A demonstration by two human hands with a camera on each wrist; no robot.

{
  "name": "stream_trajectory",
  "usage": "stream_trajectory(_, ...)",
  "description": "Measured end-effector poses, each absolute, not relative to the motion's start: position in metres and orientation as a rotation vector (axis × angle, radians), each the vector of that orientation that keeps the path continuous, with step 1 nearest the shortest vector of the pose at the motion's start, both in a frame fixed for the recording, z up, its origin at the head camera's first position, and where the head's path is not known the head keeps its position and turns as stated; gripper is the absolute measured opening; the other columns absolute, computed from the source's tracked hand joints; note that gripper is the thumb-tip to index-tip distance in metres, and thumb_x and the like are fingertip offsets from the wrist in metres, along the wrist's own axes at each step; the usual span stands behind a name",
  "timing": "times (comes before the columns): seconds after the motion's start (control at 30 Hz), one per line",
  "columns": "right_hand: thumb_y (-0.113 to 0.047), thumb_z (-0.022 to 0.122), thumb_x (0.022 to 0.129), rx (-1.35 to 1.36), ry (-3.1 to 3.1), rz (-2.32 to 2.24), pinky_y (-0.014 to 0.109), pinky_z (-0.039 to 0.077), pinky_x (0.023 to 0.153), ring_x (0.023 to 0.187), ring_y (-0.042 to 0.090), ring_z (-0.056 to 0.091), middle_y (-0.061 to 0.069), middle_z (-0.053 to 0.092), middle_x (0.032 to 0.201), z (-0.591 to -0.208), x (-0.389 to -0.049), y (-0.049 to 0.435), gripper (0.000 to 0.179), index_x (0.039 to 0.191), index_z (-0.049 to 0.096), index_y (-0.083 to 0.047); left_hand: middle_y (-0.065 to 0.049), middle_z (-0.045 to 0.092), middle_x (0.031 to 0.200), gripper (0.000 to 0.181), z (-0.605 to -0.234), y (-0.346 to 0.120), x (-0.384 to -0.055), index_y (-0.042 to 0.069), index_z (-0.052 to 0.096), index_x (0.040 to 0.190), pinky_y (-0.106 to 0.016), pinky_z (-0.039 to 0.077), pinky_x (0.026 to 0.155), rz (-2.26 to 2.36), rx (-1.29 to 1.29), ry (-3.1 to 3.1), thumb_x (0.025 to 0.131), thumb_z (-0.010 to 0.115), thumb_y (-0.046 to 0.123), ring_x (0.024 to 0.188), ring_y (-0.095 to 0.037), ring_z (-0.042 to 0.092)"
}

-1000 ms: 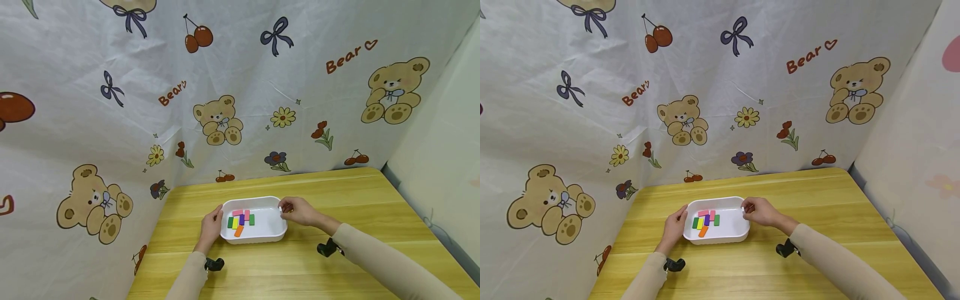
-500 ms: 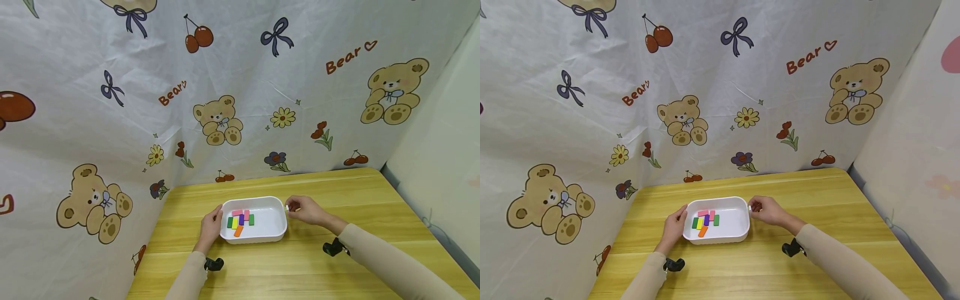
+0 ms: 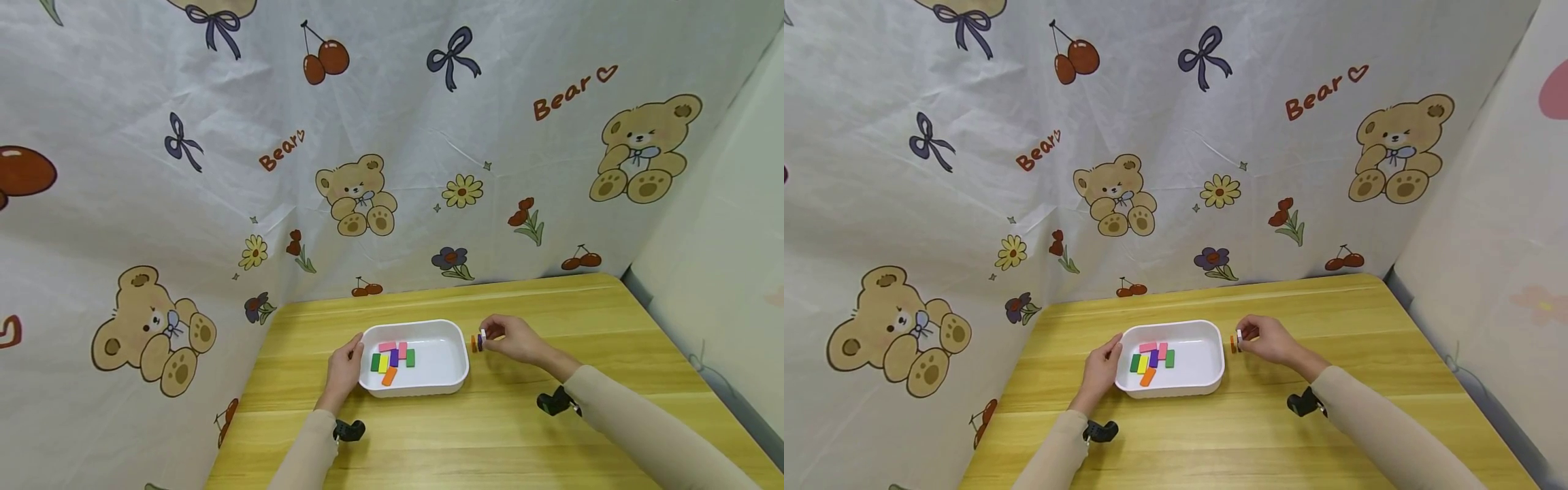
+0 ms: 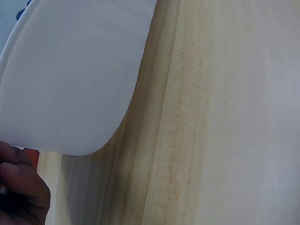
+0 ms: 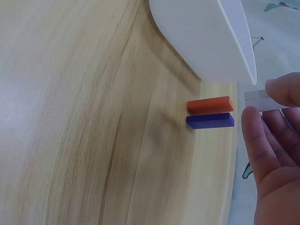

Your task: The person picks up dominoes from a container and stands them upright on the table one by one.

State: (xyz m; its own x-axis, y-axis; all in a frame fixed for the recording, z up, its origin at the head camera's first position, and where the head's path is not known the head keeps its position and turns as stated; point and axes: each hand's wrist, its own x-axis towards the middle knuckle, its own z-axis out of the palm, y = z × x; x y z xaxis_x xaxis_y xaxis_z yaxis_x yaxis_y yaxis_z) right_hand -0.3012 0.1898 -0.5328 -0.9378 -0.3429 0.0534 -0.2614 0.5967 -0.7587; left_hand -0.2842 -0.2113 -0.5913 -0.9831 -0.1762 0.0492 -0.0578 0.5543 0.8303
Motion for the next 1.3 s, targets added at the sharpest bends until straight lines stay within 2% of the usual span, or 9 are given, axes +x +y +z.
stream_trajectory(0.47, -0.008, 0.074, 0.094, -0.417, 2.699, -1.268, 0.042, 0.060, 0.089, 0.102, 0.026, 0.068, 0.009, 0.071, 0.106, -0.547, -0.309, 0.199, 0.024, 0.114, 0.066, 0.001, -0.010, 0.062, 0.146, 0.041, -0.592, -0.211, -0.286, 0.017, 0.059, 0.148, -0.049, 0.050, 0.112, -1.418, 0.204, -2.655, 0.109, 0.054, 0.030, 0.138, -0.030, 0.056)
stream_trajectory(0.9, -0.007, 0.071, 0.095, -0.347, 2.661, -1.290, 0.040, 0.063, 0.087, 0.108, 0.033, 0.070, 0.015, 0.070, 0.114, -0.560, -0.315, 0.201, 0.022, 0.115, 0.065, 0.001, -0.011, 0.062, 0.147, 0.041, -0.590, -0.211, -0.283, 0.017, 0.059, 0.148, -0.049, 0.051, 0.111, -1.440, 0.202, -2.649, 0.109, 0.053, 0.030, 0.138, -0.030, 0.056)
stream_trajectory(1.13, -0.007, 0.073, 0.094, -0.376, 2.666, -1.291, 0.041, 0.064, 0.084, 0.104, 0.034, 0.070, 0.018, 0.069, 0.111, -0.564, -0.317, 0.201, 0.024, 0.114, 0.064, 0.004, -0.011, 0.063, 0.145, 0.040, -0.590, -0.210, -0.283, 0.016, 0.060, 0.147, -0.049, 0.052, 0.110, -1.424, 0.203, -2.638, 0.109, 0.054, 0.028, 0.136, -0.030, 0.058)
stream_trajectory(1.3, -0.006, 0.073, 0.093, -0.345, 2.662, -1.289, 0.043, 0.063, 0.088, 0.105, 0.035, 0.070, 0.018, 0.069, 0.112, -0.569, -0.319, 0.199, 0.023, 0.113, 0.065, 0.003, -0.011, 0.064, 0.144, 0.040, -0.590, -0.210, -0.283, 0.015, 0.060, 0.146, -0.049, 0.052, 0.110, -1.399, 0.193, -2.641, 0.109, 0.053, 0.027, 0.135, -0.031, 0.058)
